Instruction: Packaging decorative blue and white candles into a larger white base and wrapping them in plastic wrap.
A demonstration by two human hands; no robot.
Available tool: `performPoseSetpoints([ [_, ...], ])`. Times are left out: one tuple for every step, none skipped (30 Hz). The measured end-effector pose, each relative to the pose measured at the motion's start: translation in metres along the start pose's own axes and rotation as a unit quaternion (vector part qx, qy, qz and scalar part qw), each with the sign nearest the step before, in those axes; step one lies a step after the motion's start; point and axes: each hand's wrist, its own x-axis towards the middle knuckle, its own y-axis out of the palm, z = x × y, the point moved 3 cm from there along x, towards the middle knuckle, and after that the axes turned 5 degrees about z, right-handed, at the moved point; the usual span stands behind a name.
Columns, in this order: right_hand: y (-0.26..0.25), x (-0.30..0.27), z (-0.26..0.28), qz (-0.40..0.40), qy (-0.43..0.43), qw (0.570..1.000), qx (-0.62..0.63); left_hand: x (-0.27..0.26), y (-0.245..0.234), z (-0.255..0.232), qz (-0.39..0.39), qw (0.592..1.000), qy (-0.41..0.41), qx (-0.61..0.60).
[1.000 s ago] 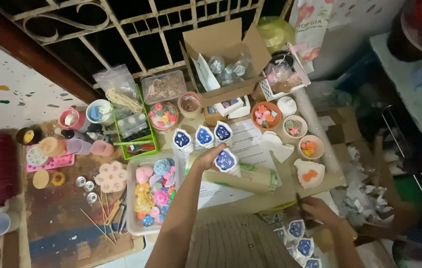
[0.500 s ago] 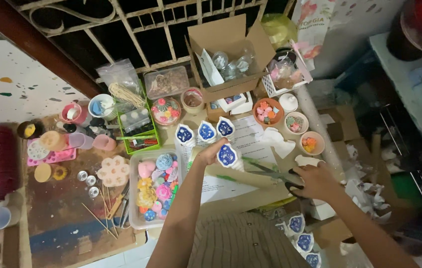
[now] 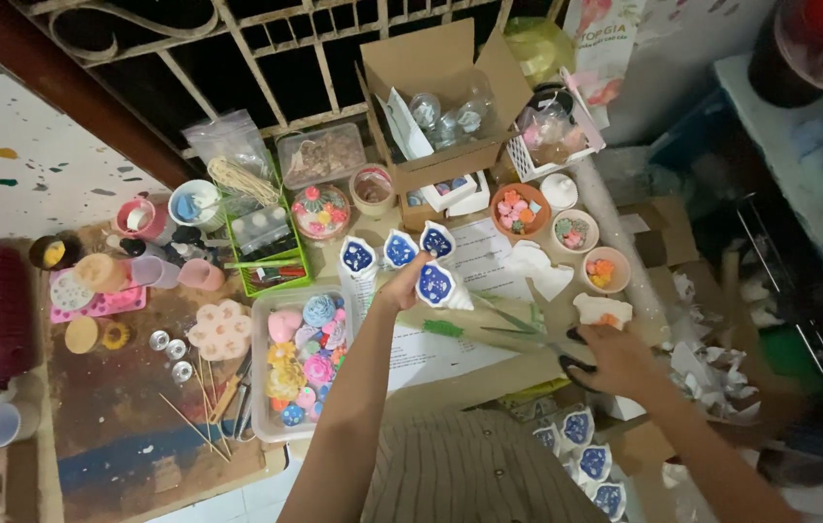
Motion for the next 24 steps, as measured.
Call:
performPoseSetpoints([
  [-0.007, 0.007, 0.010, -0.001, -0.001, 1.000, -0.001, 0.000, 0.002, -0.002, 0.000, 1.000, 0.001, 0.000],
  [-0.010, 0.013, 0.019, 0.048, 0.031, 0.998, -0.005, -0.001, 0.002, -0.003, -0.005, 1.000, -0.002, 0.002],
  [-0.014, 0.019, 0.029, 0.097, 0.063, 0.993, -0.009, -0.002, 0.003, -0.005, -0.010, 1.000, -0.005, 0.005],
  [-0.001, 0.022, 0.027, 0.096, 0.063, 0.993, -0.009, -0.003, 0.004, -0.006, -0.010, 1.000, -0.004, 0.006],
  [0.012, 0.025, 0.025, 0.103, 0.061, 0.993, -0.003, -0.003, 0.005, -0.007, -0.013, 1.000, -0.002, 0.006],
  [0.026, 0.028, 0.023, 0.112, 0.059, 0.992, 0.004, -0.004, 0.006, -0.008, -0.016, 1.000, -0.001, 0.006],
  [0.046, 0.026, 0.014, 0.111, 0.059, 0.992, 0.005, 0.000, 0.000, -0.005, -0.016, 1.000, -0.001, 0.007],
  [0.065, 0.023, 0.007, 0.062, 0.023, 0.997, 0.029, 0.004, -0.006, -0.001, -0.016, 1.000, 0.000, 0.002],
  [0.083, 0.021, 0.000, 0.012, -0.012, 0.998, 0.053, 0.008, -0.013, 0.002, -0.015, 1.000, 0.001, -0.002],
  [0.074, 0.017, 0.003, 0.012, -0.012, 0.998, 0.055, 0.002, -0.010, 0.001, -0.016, 1.000, 0.000, -0.002],
  [0.063, 0.013, 0.007, 0.001, -0.015, 0.998, 0.066, -0.003, -0.008, -0.001, -0.021, 1.000, -0.007, -0.006],
  [0.051, 0.011, 0.008, -0.011, -0.019, 0.997, 0.076, -0.007, -0.004, -0.005, -0.026, 1.000, -0.013, -0.009],
  [0.044, 0.013, 0.011, -0.012, -0.020, 0.997, 0.075, -0.008, -0.003, -0.007, -0.026, 1.000, -0.011, -0.009],
  [0.039, 0.015, 0.014, 0.005, -0.004, 0.998, 0.070, -0.010, -0.003, -0.007, -0.034, 0.999, -0.013, -0.007],
  [0.034, 0.016, 0.018, 0.022, 0.012, 0.998, 0.064, -0.013, -0.003, -0.008, -0.042, 0.999, -0.015, -0.005],
  [0.035, 0.022, 0.024, 0.022, 0.011, 0.998, 0.064, -0.012, -0.001, -0.009, -0.042, 0.999, -0.014, -0.005],
  [0.037, 0.028, 0.029, 0.027, 0.016, 0.997, 0.077, -0.012, 0.000, -0.010, -0.040, 0.999, -0.011, -0.006],
  [0.039, 0.034, 0.036, 0.033, 0.021, 0.995, 0.091, -0.013, 0.002, -0.011, -0.039, 0.999, -0.008, -0.006],
  [0.059, 0.044, 0.038, 0.033, 0.020, 0.995, 0.091, -0.008, -0.003, -0.008, -0.040, 0.999, -0.008, -0.006],
  [0.079, 0.054, 0.039, 0.039, 0.019, 0.994, 0.102, -0.003, -0.008, -0.006, -0.037, 0.999, -0.008, -0.006],
  [0.100, 0.064, 0.041, 0.045, 0.018, 0.992, 0.113, 0.002, -0.013, -0.004, -0.035, 0.999, -0.008, -0.006],
  [0.101, 0.067, 0.047, 0.045, 0.018, 0.992, 0.113, 0.001, -0.012, -0.005, -0.036, 0.999, -0.008, -0.006],
  [0.103, 0.069, 0.054, 0.049, 0.007, 0.992, 0.113, 0.000, -0.012, -0.007, -0.041, 0.999, 0.001, -0.024],
  [0.104, 0.072, 0.060, 0.053, -0.005, 0.992, 0.113, -0.001, -0.011, -0.009, -0.047, 0.998, 0.009, -0.042],
])
